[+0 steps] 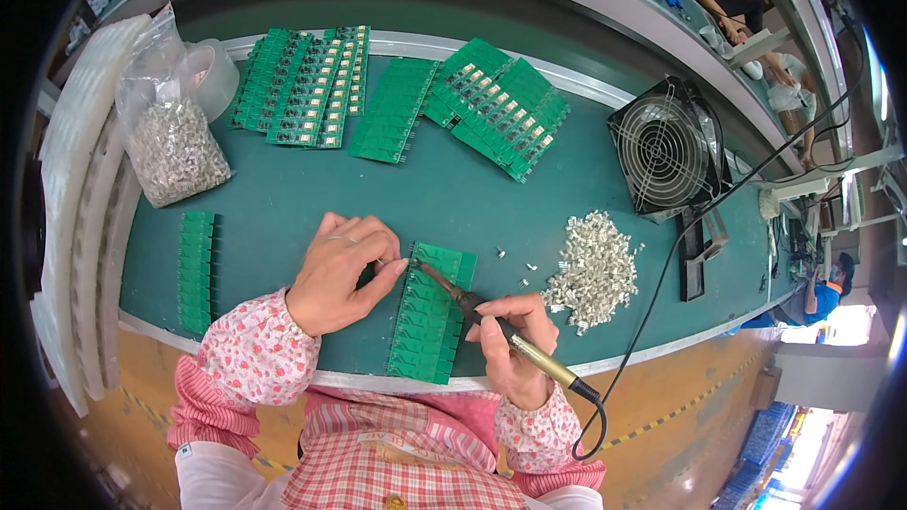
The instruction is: The person solders electronic components onto circuit boards using a soldering iron and solder wire, organizes and stacks the boards on the workbench, and solders components onto another circuit board.
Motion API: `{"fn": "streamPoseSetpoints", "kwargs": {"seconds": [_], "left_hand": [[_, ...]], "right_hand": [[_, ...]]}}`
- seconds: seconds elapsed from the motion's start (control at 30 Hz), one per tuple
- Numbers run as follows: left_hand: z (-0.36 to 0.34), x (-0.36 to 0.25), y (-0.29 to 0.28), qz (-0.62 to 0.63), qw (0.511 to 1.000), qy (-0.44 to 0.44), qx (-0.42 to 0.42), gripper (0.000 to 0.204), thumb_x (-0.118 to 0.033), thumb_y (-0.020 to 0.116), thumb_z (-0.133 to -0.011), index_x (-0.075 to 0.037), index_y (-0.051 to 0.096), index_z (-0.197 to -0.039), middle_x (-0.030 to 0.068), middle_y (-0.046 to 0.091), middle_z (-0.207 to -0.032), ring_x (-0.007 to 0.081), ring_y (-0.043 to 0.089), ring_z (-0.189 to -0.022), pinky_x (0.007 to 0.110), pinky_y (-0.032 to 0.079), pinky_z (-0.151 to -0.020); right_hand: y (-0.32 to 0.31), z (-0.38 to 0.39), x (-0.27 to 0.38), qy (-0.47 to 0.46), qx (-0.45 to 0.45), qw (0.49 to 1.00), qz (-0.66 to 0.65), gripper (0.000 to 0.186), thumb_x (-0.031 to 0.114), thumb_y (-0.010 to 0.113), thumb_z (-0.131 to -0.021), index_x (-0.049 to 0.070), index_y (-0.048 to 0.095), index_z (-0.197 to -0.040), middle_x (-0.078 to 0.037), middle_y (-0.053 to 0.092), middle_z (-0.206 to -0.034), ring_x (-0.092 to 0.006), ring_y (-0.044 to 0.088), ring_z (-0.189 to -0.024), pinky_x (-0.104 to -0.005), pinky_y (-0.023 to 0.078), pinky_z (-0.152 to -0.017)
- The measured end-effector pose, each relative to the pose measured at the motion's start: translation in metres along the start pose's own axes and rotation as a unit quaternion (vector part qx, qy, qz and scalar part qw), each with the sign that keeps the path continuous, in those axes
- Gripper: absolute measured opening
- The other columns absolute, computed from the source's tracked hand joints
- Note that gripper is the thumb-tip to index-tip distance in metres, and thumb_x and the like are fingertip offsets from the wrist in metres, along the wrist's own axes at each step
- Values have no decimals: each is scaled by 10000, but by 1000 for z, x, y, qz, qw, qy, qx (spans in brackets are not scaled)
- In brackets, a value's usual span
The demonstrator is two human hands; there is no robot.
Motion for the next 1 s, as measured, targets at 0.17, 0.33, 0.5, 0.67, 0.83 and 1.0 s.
{"fn": "streamPoseSetpoints", "kwargs": {"seconds": [0.17, 0.33, 0.5, 0.67, 0.83, 1.0], "left_hand": [[3, 3, -2, 24, 999, -27, 12, 135, -98, 657, -866, -66, 547, -795, 38, 599, -837, 231, 563, -767, 351, 354, -786], [7, 4, -7, 85, 996, -25, 7, 137, -74, 639, -854, -68, 525, -779, 47, 612, -856, 226, 568, -782, 348, 367, -826], [7, 2, -6, 49, 998, 2, 36, 147, -80, 643, -828, -78, 513, -759, 35, 612, -870, 222, 553, -778, 358, 363, -827], [7, 0, -4, 36, 998, 15, 45, 145, -86, 640, -825, -82, 513, -755, 23, 610, -878, 217, 541, -767, 361, 354, -824], [7, 0, -2, 27, 998, 26, 40, 136, -95, 643, -832, -88, 527, -762, 14, 598, -872, 204, 531, -764, 356, 339, -803], [7, 0, -1, 19, 999, 29, 39, 129, -104, 640, -839, -87, 534, -767, 13, 592, -871, 203, 524, -757, 356, 338, -795]], "right_hand": [[-2, 6, -1, 17, -35, 999, 18, 232, 205, 551, -935, -14, 496, -989, -101, 562, -772, -150, 580, -546, -247, 466, -530], [-11, 14, -5, 0, -86, 995, -52, 159, 120, 564, -931, -26, 523, -982, -127, 630, -778, -155, 626, -577, -263, 501, -540], [-7, 16, -4, -12, -39, 998, -40, 154, 114, 569, -933, -26, 523, -979, -123, 630, -761, -150, 627, -579, -258, 500, -542], [-5, 15, -4, -14, -26, 999, -43, 152, 109, 581, -939, -29, 528, -975, -112, 635, -746, -142, 633, -580, -249, 496, -537], [1, 12, 3, 4, -22, 999, -25, 185, 156, 567, -944, -17, 507, -969, -104, 600, -758, -136, 603, -565, -238, 464, -528], [-3, 12, -3, -3, -23, 999, -42, 160, 107, 599, -934, -35, 531, -962, -113, 645, -771, -144, 651, -598, -249, 516, -553]]}}
Point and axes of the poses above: each hand's wrist, its own z-axis away from the middle knuckle, its own y-axis out of the palm, x = y × z, the point moved 4 cm from there along -z, towards the middle knuckle
